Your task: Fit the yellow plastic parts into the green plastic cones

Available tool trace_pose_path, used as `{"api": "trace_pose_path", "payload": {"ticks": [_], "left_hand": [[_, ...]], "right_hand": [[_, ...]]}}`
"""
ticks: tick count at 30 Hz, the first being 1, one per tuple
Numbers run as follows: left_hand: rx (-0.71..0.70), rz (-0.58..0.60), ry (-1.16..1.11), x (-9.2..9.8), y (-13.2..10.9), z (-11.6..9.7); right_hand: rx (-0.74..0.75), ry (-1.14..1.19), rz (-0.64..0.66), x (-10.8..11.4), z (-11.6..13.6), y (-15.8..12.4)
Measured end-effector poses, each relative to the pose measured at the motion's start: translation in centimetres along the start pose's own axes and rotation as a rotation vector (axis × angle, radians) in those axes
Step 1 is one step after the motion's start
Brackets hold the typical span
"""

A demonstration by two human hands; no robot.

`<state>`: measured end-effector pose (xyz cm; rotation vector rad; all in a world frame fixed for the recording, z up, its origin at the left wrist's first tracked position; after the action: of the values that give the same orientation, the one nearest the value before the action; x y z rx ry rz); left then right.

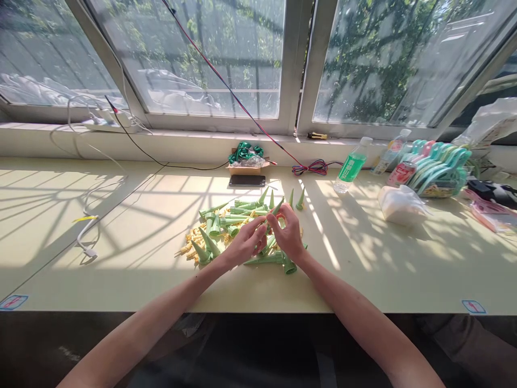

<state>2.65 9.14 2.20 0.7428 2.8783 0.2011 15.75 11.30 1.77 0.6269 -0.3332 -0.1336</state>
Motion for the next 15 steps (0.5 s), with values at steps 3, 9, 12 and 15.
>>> {"api": "trace_pose_path", "payload": {"ticks": [3, 9, 12, 15], "left_hand": [[-0.004, 0.012, -0.019, -0.06, -0.01, -0.11], [0.014, 0.021, -0.006, -0.01, -0.14, 0.05], [0.019, 0.028, -0.001, -0.02, -0.15, 0.16], [0.021, 0.032, -0.005, -0.06, -0.13, 0.14]], "right_hand": [[-0.007, 0.027, 0.001, -0.01, -0.04, 0.03], [-0.038, 0.057, 0.003, 0.06, -0.22, -0.02], [-0.04, 0.06, -0.002, 0.14, -0.16, -0.02], [-0.044, 0.078, 0.0, 0.15, -0.08, 0.04]]}}
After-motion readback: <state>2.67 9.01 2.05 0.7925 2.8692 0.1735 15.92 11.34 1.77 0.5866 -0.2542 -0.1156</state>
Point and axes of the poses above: each hand's wrist, its own y-axis towards the middle knuckle, its own x-axis out of the back of the hand, z = x × y, the point moved 4 cm from there along y, towards the middle knuckle, and after that the axes turned 10 degrees about -y, right-handed, at the moved point
